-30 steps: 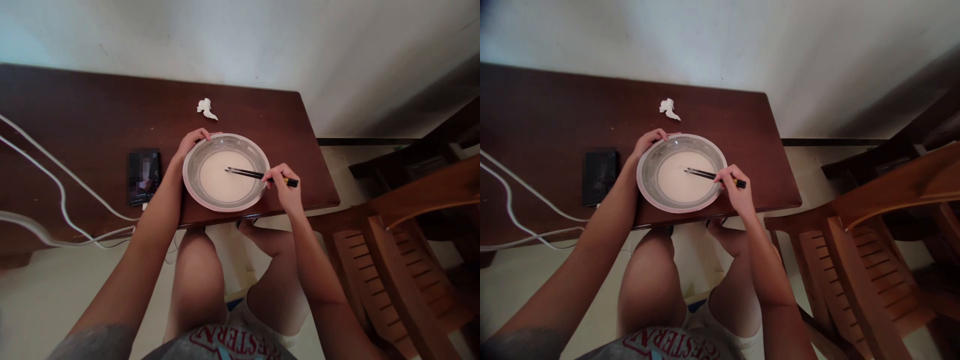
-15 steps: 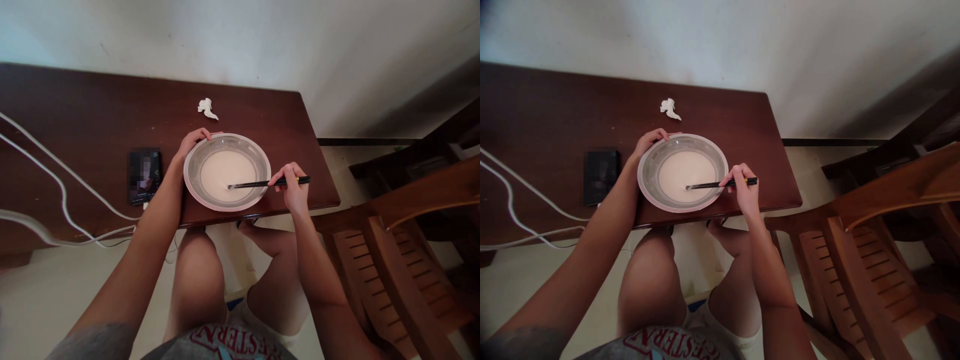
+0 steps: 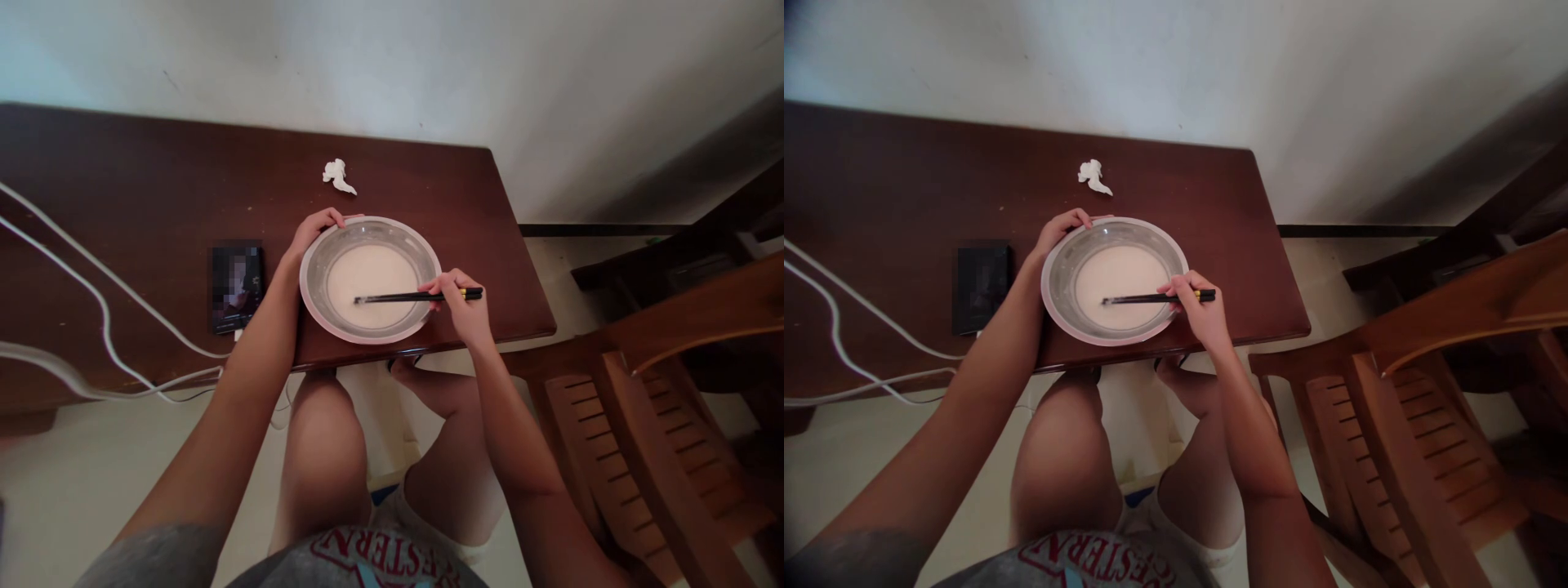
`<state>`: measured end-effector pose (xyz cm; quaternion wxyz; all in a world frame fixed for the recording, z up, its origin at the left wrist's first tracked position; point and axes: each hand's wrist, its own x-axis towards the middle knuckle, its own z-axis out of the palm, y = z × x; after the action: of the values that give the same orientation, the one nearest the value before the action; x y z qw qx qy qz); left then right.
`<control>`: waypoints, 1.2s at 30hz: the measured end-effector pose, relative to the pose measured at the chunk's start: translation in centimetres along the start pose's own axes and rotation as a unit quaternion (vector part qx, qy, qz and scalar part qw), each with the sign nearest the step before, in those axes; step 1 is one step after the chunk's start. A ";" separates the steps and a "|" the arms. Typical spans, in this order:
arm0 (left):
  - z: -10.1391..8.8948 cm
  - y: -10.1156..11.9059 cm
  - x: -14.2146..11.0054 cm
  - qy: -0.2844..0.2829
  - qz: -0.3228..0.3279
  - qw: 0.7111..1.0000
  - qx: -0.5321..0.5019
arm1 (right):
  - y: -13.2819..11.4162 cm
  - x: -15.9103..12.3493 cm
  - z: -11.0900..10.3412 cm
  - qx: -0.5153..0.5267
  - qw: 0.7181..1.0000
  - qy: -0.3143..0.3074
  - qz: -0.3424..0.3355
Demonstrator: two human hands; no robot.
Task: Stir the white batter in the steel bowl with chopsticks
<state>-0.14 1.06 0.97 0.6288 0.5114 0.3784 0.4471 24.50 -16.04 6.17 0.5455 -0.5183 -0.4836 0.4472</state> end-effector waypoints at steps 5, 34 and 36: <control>0.2 0.1 -0.2 0.008 -0.018 1.000 0.000 | 0.1 0.3 -0.5 -0.002 0.997 0.073 -0.019; 0.1 0.1 -0.1 0.001 -0.023 1.000 -0.014 | -0.2 -0.3 -0.1 -0.047 0.999 -0.008 0.003; 0.0 0.0 -0.1 0.000 -0.021 1.000 -0.015 | -0.2 -0.2 0.0 -0.061 0.998 -0.016 -0.005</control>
<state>-0.15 0.97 1.03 0.6458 0.4939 0.3820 0.4394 24.47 -16.27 6.33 0.5072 -0.5407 -0.5212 0.4228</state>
